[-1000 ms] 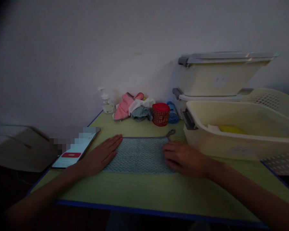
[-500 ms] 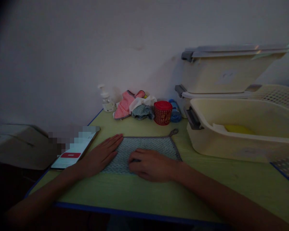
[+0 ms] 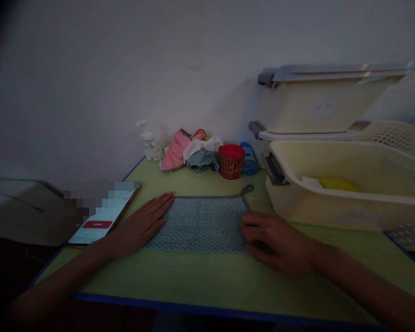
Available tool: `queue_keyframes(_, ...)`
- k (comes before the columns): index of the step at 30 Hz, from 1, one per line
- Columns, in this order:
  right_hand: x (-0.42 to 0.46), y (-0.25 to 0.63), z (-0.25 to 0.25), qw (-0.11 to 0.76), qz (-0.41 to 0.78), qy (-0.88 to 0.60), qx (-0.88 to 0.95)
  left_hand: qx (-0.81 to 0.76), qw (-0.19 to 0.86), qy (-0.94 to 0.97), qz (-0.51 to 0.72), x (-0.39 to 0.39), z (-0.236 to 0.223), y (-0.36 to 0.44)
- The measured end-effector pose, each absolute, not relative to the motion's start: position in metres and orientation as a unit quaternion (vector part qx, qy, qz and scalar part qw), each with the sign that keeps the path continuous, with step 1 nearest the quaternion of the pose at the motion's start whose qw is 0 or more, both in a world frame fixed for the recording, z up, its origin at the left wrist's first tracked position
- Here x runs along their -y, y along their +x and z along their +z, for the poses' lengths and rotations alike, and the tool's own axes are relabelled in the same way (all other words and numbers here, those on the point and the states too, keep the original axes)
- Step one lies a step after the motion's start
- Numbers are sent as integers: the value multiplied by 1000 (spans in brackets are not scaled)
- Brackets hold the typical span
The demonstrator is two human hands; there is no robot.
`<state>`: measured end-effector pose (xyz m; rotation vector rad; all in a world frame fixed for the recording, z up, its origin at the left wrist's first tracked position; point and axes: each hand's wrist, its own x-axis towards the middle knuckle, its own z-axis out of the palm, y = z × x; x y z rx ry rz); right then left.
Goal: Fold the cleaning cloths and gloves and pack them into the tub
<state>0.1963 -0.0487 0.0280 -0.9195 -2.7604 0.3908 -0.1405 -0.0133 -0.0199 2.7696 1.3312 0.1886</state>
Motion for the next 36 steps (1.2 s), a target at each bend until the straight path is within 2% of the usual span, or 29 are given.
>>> queue_keyframes(6,14,126,29,147,82,-279,945,-442,14,893,76,28,-17,-149)
queue_keyframes(9,-1,80,17,172,88,-214,958,-447,-4,891,80,35,-23,-155)
queue_keyframes(13,-11,50,3,163,91,-168,968,-453,-9,887,88,38,-29,-159)
queue_keyframes(21,-6,125,8,111,110,-237,959,-453,-12,888,77,37,-30,-159)
queue_keyframes(28,12,194,7,99,71,-317,941,-447,-12,891,79,36,-31,-159)
queue_keyframes(32,18,190,20,60,52,-336,939,-449,-9,891,69,36,-29,-158)
queue_keyframes(36,21,144,32,45,40,-297,953,-449,-7,891,61,36,-27,-157)
